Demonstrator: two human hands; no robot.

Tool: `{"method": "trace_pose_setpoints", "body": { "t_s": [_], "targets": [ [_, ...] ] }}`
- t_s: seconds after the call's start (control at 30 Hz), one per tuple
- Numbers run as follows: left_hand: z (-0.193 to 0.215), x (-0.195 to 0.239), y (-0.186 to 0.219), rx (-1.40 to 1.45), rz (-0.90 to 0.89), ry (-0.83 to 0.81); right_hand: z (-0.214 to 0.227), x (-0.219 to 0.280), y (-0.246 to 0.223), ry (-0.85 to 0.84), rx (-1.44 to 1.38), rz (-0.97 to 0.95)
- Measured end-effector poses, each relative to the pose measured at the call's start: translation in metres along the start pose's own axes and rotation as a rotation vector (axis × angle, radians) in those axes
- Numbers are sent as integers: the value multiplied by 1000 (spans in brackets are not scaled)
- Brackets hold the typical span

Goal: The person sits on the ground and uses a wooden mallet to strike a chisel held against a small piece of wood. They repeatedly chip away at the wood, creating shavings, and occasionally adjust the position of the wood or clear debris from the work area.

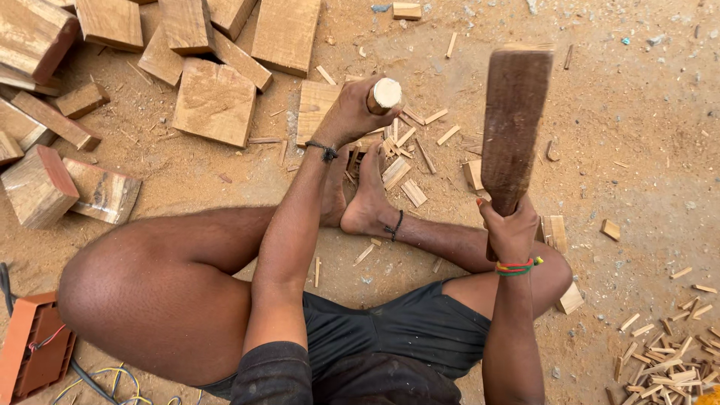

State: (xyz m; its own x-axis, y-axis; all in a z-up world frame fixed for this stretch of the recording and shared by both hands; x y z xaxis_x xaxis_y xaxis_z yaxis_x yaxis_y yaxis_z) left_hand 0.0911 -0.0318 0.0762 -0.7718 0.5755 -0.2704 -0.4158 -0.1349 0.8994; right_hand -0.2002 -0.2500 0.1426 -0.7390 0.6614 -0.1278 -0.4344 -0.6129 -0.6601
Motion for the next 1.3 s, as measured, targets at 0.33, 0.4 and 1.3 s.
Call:
{"method": "trace_pose_setpoints", "body": {
  "t_s": [0.33,0.4,1.3],
  "targets": [
    [-9,4,-2,-23,-18,-48,0,15,-2,-30,86,36],
    [-7,4,-4,-10,-26,-37,-1,15,-5,-36,101,52],
    [-10,8,7,30,-56,-18,12,33,2,-10,20,13]
  ]
}}
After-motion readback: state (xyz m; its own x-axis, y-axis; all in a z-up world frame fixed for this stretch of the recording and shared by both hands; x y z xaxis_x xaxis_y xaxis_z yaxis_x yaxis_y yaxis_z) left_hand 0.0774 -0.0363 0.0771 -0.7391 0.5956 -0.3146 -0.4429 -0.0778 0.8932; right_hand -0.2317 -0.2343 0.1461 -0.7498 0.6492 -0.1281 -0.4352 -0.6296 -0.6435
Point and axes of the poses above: each hand's wrist, its own x-axis away from the middle knuckle, its own z-axis out of the back of the hand, y = z × x, the point moved 8 cm from there along -x, towards the middle knuckle, and after that the axes turned 3 degrees about y, right-handed, at the moved point
